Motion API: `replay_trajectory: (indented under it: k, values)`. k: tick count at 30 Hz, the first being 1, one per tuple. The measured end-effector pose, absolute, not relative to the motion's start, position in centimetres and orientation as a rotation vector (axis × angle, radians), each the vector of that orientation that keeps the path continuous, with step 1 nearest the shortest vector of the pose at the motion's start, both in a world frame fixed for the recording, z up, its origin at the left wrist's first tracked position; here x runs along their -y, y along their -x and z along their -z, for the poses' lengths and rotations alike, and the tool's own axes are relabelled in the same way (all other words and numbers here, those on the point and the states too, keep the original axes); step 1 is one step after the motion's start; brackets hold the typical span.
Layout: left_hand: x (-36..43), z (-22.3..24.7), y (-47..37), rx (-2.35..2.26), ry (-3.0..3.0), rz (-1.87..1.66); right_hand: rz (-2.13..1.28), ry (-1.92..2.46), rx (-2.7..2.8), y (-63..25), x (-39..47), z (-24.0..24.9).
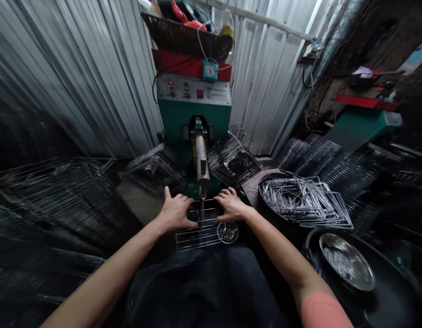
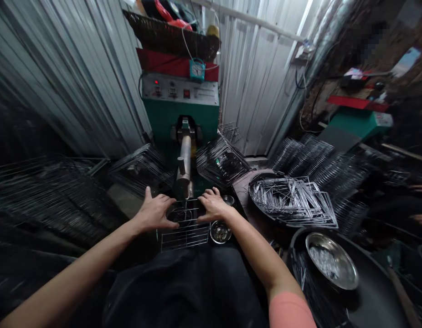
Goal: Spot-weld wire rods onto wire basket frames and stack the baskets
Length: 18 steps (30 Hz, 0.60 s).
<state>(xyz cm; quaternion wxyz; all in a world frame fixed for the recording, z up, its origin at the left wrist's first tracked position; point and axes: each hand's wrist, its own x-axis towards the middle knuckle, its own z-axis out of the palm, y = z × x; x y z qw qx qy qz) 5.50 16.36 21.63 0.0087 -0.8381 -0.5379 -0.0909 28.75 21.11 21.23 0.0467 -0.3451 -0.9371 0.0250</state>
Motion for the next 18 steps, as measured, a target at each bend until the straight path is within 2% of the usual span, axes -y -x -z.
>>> replay_trajectory:
  k: [6, 18]
  values:
    - [-16.0, -22.1, -5.6, 1.711, 2.582, 0.287, -0.084, 1.011, 2.88, -28.7, -21.4, -21.9]
    - [-21.1, -22.3, -4.8, 1.782, 2.551, 0.245, -0.078, 1.1, 2.915, -27.4, -26.9, -22.6]
